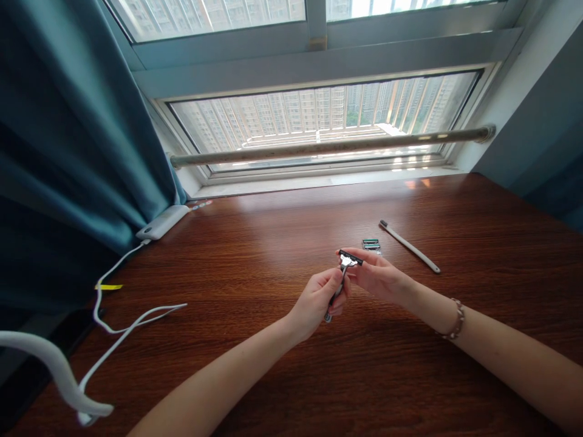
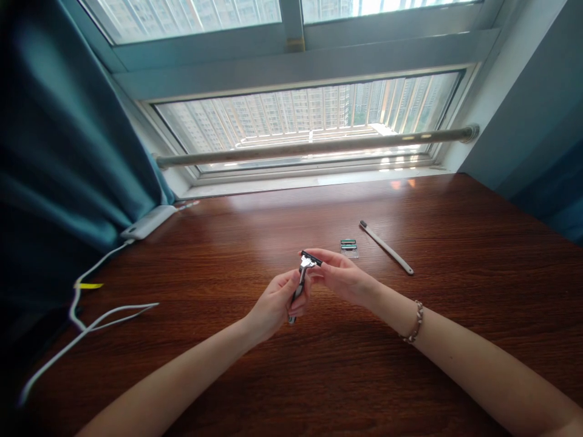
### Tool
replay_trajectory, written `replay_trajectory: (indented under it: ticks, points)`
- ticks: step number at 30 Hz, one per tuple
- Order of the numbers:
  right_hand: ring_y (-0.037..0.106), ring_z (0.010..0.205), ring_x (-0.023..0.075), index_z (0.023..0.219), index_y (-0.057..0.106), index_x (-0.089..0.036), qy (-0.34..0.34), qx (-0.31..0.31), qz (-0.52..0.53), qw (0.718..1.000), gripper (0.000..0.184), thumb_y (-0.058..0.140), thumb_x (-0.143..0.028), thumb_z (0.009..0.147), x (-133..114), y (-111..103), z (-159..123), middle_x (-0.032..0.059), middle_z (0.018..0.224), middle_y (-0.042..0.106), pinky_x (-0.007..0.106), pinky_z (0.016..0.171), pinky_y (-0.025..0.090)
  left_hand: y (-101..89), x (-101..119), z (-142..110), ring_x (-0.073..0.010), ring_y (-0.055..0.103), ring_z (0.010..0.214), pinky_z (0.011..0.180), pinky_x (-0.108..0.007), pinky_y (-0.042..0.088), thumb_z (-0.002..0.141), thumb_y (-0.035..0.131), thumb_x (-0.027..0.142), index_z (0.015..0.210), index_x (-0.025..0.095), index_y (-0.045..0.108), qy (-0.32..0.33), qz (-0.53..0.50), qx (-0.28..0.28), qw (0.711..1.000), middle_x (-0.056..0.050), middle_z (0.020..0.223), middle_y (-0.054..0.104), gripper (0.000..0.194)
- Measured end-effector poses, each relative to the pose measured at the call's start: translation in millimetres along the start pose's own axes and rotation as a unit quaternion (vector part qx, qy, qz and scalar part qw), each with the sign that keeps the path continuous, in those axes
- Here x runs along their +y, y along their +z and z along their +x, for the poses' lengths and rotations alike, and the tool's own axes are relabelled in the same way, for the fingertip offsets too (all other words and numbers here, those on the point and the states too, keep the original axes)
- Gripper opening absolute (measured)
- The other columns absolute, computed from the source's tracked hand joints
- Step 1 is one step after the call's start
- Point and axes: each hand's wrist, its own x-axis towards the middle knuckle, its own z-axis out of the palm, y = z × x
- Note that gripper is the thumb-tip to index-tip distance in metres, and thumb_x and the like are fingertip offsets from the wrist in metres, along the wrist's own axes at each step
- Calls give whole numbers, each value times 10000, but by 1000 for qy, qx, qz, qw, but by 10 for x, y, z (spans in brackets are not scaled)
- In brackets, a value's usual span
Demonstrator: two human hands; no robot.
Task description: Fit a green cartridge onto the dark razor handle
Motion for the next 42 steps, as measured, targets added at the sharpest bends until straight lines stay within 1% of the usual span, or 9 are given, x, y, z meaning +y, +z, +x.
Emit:
replay_trajectory:
  ticks: [4,8,15,21,27,34,37,42]
  points:
    - [551,935,181,1099,542,-265,-5,1,-8,1000,409,595,-418,724,3,-1,3,67,1067,574,385,847,414,-4,-7,2,-35,238,384,400,-181,183,794,435,479,705,147,448,1,2,-1,1000,71,444,299,344]
    - [552,932,172,1088,552,-266,-14,-4,4,1000,375,599,-380,734,8,0,7,58,1064,578,369,843,418,-12,-15,3,-33,238,384,397,-181,172,809,426,453,708,143,454,3,-5,-7,1000,69,446,298,327]
    - [550,919,168,1084,552,-283,-17,3,-14,1000,359,597,-367,738,9,-10,-5,44,1043,583,379,845,416,-31,-29,9,-31,232,377,390,-175,160,812,416,458,705,145,446,-3,-5,-11,1000,73,438,289,332]
    - [538,935,160,1097,557,-272,-22,-12,14,1000,346,591,-308,754,22,-31,-7,39,1036,591,353,850,408,-45,-46,15,-30,223,376,388,-173,155,804,412,482,700,148,434,-6,3,-13,1000,75,439,277,351]
    - [520,965,129,1112,553,-251,-3,-8,38,999,353,593,-273,762,42,-56,-19,32,1094,573,285,885,365,-58,-69,19,-32,211,379,387,-178,153,819,402,457,703,148,426,4,1,-27,1000,77,444,271,330]
    - [519,972,135,1101,558,-276,8,5,7,1000,357,610,-280,748,53,-93,-34,22,1112,566,302,911,338,-48,-65,13,-34,228,386,386,-175,158,803,420,473,699,147,427,-5,-2,-27,1000,71,446,297,342]
    - [509,988,134,1100,559,-272,1,12,0,1000,351,606,-271,752,57,-84,-31,20,1109,566,291,908,341,-56,-71,12,-34,223,384,381,-176,151,824,405,436,709,144,430,3,-7,-27,1000,71,447,293,315]
    - [521,935,134,1089,557,-249,-20,0,40,999,332,597,-284,761,57,-20,2,30,1041,581,288,847,387,-49,-99,13,-30,211,371,368,-173,143,842,391,401,717,144,427,31,-20,-15,999,75,444,284,288]
